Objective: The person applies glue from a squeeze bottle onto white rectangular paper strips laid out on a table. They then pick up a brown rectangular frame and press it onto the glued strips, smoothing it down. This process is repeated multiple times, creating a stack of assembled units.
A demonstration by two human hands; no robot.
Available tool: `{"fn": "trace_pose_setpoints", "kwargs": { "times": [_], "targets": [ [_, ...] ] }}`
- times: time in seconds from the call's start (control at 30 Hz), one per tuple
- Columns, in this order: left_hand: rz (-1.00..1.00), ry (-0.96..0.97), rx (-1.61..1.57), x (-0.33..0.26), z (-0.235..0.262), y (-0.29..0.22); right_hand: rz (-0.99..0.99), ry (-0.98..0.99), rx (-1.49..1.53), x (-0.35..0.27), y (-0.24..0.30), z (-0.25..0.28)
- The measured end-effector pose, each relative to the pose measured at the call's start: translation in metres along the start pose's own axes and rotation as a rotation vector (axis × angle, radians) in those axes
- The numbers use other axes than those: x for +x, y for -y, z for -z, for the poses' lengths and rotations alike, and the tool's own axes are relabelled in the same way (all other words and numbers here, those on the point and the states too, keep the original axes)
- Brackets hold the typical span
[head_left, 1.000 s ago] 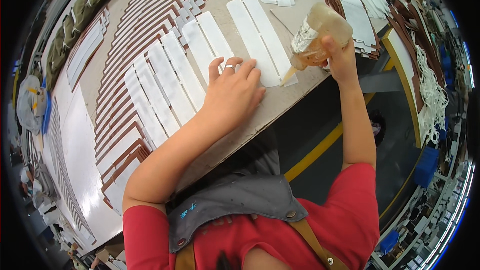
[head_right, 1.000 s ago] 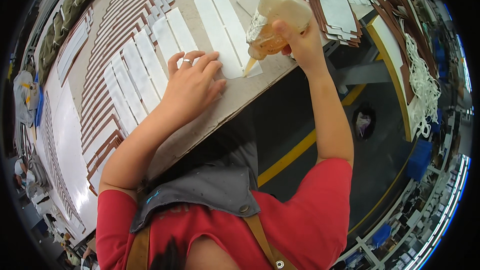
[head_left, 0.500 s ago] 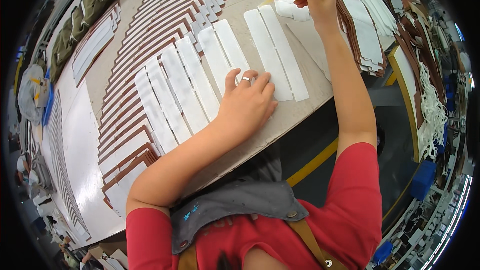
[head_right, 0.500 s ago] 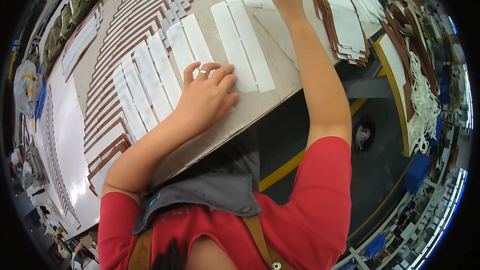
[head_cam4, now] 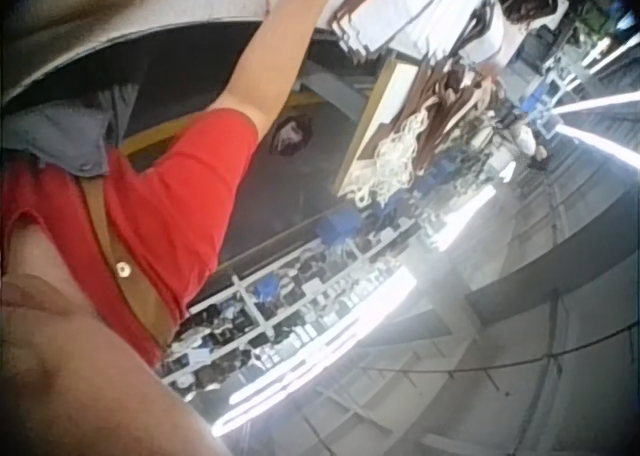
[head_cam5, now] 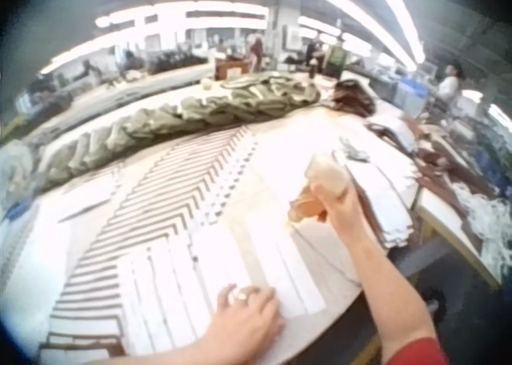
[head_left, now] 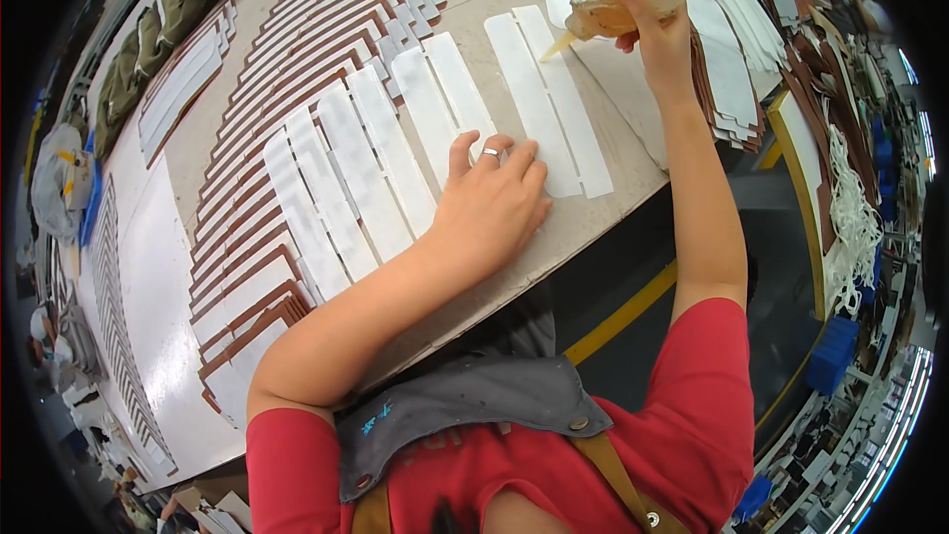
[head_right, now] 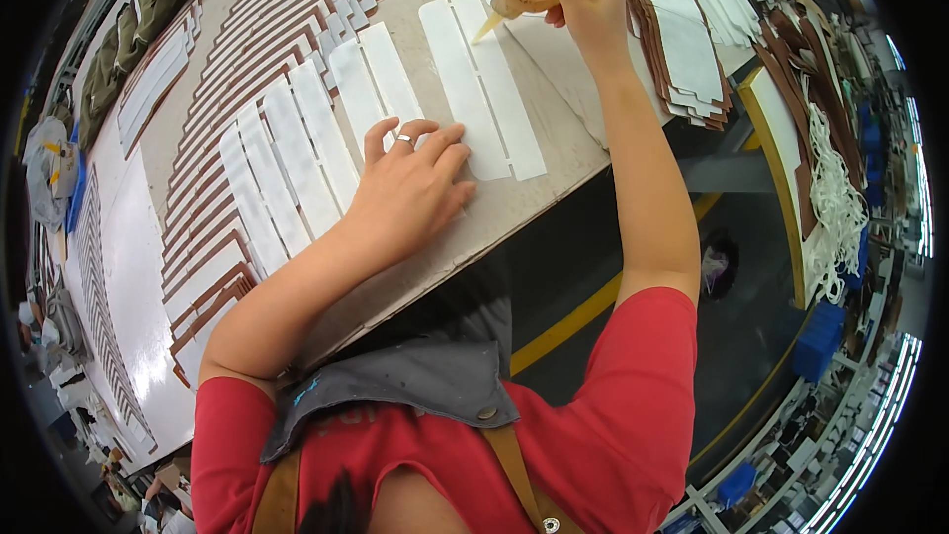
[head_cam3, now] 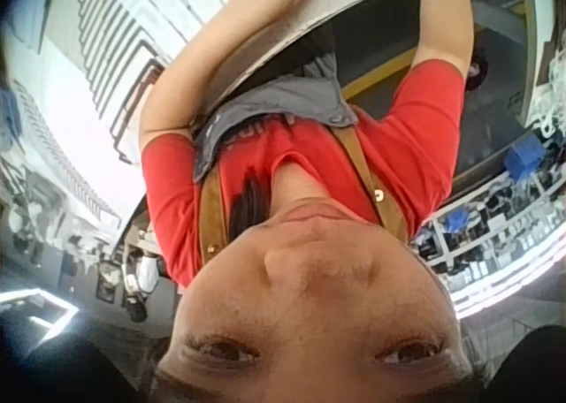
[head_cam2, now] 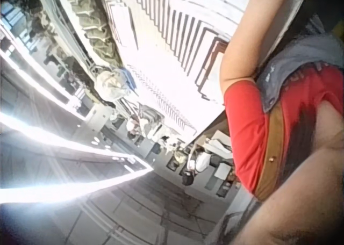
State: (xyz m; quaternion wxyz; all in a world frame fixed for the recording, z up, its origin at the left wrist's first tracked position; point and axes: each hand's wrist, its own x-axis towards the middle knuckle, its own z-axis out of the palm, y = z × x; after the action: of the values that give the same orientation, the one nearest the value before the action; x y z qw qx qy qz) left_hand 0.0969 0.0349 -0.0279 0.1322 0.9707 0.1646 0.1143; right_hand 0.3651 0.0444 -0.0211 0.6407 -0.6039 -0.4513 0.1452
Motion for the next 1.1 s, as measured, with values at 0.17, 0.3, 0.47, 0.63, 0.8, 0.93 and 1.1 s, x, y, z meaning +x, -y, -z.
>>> {"fn": "trace_pose_setpoints", "kwargs": {
  "times": [0.17,0.3,0.47,0.63,0.8,0.93,1.1],
  "targets": [
    [-0.020,-0.057,0.010,0.000,-0.002,-0.001,-0.040,0.023,-0.002,-0.032,0.013,0.017],
    [0.006,-0.013,0.035,0.000,0.000,-0.004,-0.036,0.040,-0.013,-0.058,0.026,0.029],
    [-0.002,-0.016,0.065,0.000,-0.001,-0.003,-0.023,0.079,0.019,-0.092,0.048,0.043],
    [0.001,-0.011,0.092,0.000,-0.001,-0.005,0.153,0.101,0.037,-0.121,0.053,0.055],
    [-0.002,-0.004,0.094,0.001,-0.001,-0.005,0.343,0.119,-0.214,-0.139,0.057,0.064],
    [0.000,0.004,0.094,0.001,0.000,-0.004,0.292,0.026,-0.180,-0.146,0.056,0.073],
    [0.000,0.015,0.076,0.001,0.002,-0.005,0.289,-0.114,-0.069,-0.125,0.053,0.077]
  ]
}}
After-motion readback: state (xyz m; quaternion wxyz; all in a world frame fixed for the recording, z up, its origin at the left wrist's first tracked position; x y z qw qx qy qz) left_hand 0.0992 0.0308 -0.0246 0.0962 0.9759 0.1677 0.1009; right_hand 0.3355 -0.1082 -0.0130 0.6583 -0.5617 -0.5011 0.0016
